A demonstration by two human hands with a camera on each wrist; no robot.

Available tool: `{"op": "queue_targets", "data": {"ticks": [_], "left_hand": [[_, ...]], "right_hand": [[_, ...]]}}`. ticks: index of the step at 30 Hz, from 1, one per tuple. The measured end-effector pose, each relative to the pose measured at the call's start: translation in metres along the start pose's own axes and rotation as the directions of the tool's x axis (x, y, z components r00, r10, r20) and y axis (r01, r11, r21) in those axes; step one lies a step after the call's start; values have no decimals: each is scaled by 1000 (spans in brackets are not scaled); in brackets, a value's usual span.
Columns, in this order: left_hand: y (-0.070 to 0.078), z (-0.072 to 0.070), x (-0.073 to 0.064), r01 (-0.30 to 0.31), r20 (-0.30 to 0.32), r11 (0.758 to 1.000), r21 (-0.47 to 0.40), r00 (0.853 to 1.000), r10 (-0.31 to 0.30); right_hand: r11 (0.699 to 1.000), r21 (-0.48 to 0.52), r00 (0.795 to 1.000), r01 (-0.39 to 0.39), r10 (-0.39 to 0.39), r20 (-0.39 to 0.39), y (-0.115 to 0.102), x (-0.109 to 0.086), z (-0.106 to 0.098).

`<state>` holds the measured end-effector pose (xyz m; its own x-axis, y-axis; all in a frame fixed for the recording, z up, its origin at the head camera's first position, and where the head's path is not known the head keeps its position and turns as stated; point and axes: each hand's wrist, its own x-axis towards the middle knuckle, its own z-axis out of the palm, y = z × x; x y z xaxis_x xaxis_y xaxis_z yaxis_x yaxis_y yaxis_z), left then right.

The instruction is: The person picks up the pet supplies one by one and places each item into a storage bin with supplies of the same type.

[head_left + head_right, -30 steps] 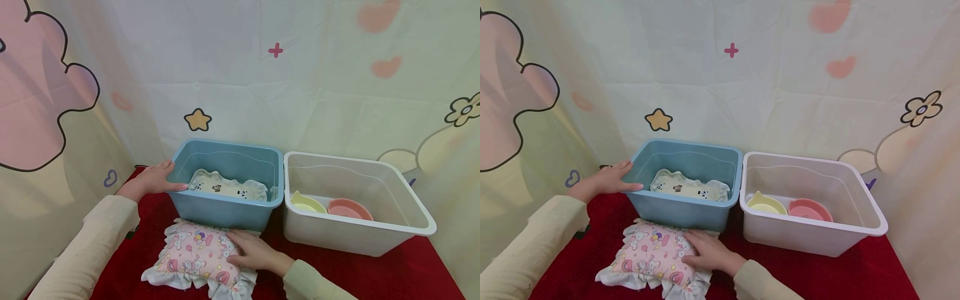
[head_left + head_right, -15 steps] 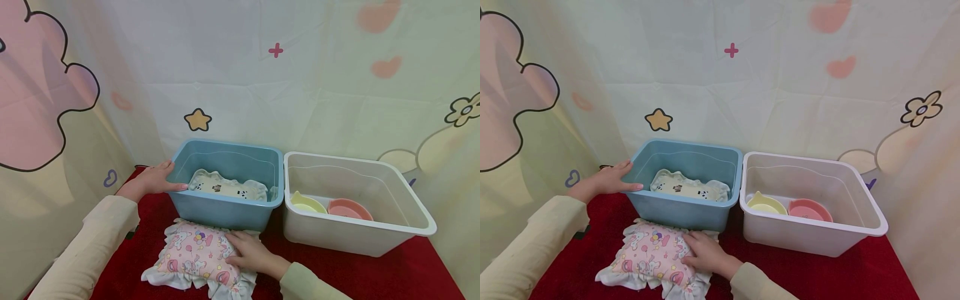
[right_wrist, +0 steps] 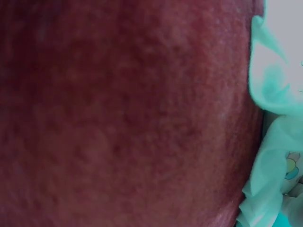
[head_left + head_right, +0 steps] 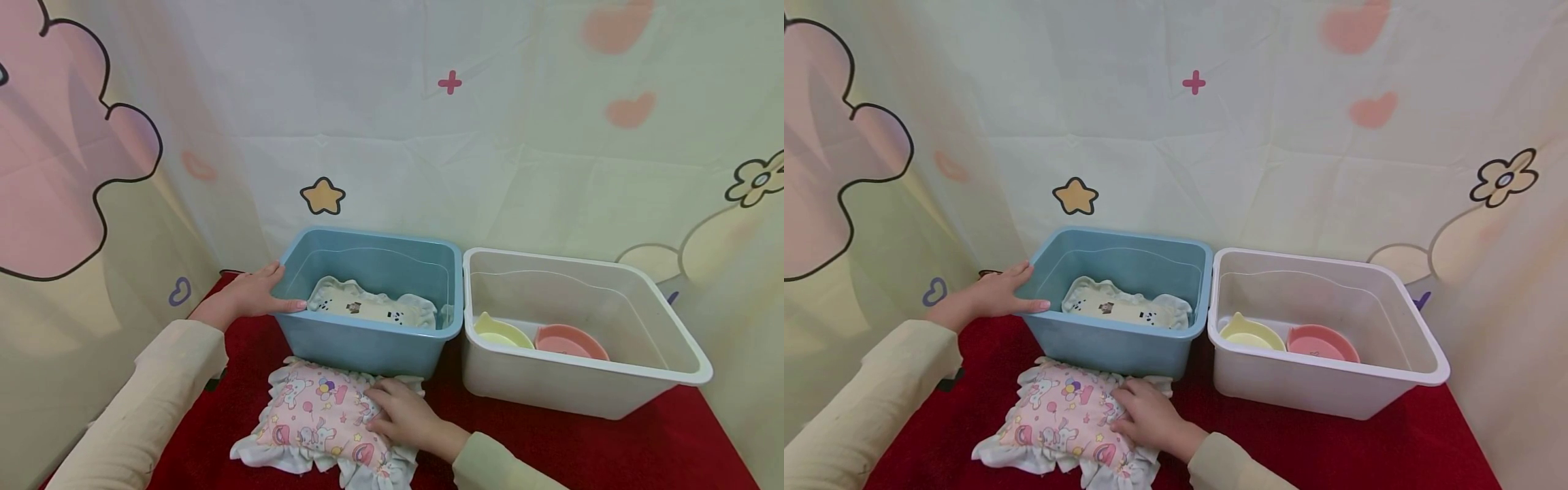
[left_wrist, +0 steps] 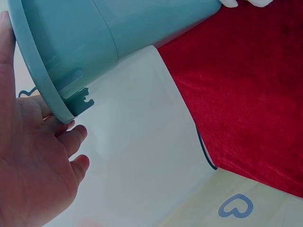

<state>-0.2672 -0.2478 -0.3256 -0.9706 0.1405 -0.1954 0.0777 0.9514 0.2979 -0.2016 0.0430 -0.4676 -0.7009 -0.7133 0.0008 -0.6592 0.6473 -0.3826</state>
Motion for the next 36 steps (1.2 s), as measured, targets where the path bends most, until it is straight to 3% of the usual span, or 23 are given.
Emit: {"op": "queue_targets", "data": {"ticks": [19, 36], "left_hand": [[-2, 1, 3, 5, 14, 1000, 4, 1000, -6], [-1, 0, 3, 10, 26, 1000, -2, 1000, -10]], "right_hand": [[999, -47, 995, 17, -22, -95, -3, -2, 7], [999, -42, 992, 23, -28, -126, -5, -1, 9]]}}
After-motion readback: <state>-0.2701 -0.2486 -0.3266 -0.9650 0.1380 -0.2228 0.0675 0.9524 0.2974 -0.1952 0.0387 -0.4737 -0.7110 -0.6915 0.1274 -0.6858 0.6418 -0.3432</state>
